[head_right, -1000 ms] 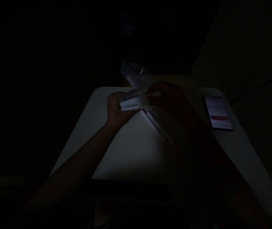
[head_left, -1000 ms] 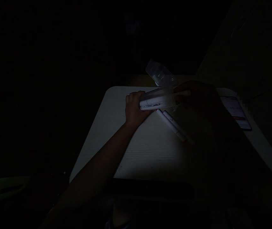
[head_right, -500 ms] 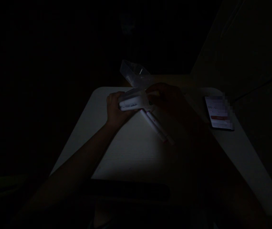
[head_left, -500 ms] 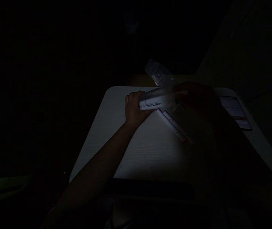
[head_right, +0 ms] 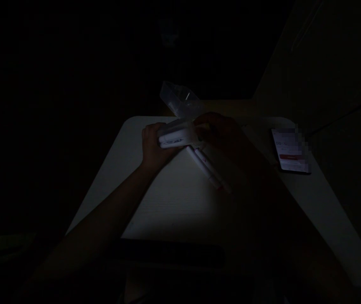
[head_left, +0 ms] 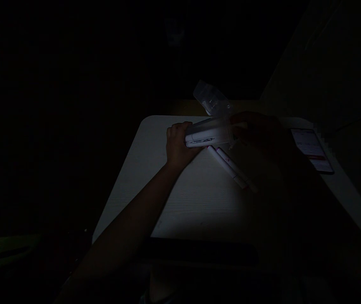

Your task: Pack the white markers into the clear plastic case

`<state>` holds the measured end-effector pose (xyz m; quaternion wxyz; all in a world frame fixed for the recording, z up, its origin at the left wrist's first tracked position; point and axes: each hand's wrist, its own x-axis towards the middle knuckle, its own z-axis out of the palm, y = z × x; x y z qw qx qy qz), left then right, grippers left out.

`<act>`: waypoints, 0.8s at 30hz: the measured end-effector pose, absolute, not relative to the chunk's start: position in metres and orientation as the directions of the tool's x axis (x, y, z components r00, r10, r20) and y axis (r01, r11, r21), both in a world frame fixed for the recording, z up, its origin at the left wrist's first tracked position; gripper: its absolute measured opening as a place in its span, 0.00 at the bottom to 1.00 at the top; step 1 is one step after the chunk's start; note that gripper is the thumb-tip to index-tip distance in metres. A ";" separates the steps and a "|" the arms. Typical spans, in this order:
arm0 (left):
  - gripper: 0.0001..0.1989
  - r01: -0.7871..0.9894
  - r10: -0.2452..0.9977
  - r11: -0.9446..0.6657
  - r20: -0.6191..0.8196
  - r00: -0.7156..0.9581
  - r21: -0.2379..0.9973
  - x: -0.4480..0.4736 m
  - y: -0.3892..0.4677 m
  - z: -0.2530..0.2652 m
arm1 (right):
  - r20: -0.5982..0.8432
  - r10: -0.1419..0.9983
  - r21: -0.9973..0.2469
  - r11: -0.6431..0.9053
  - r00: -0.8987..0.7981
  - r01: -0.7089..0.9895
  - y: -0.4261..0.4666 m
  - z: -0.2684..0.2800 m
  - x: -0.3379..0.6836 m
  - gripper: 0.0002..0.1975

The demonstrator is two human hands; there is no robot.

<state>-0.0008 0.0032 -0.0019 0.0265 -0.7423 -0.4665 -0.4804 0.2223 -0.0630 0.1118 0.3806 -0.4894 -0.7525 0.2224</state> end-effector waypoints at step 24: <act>0.41 0.704 0.620 -0.608 0.773 0.133 0.367 -0.002 0.006 -0.005 | 0.508 0.753 -0.487 0.651 -0.417 0.582 -0.056 0.097 0.226 0.18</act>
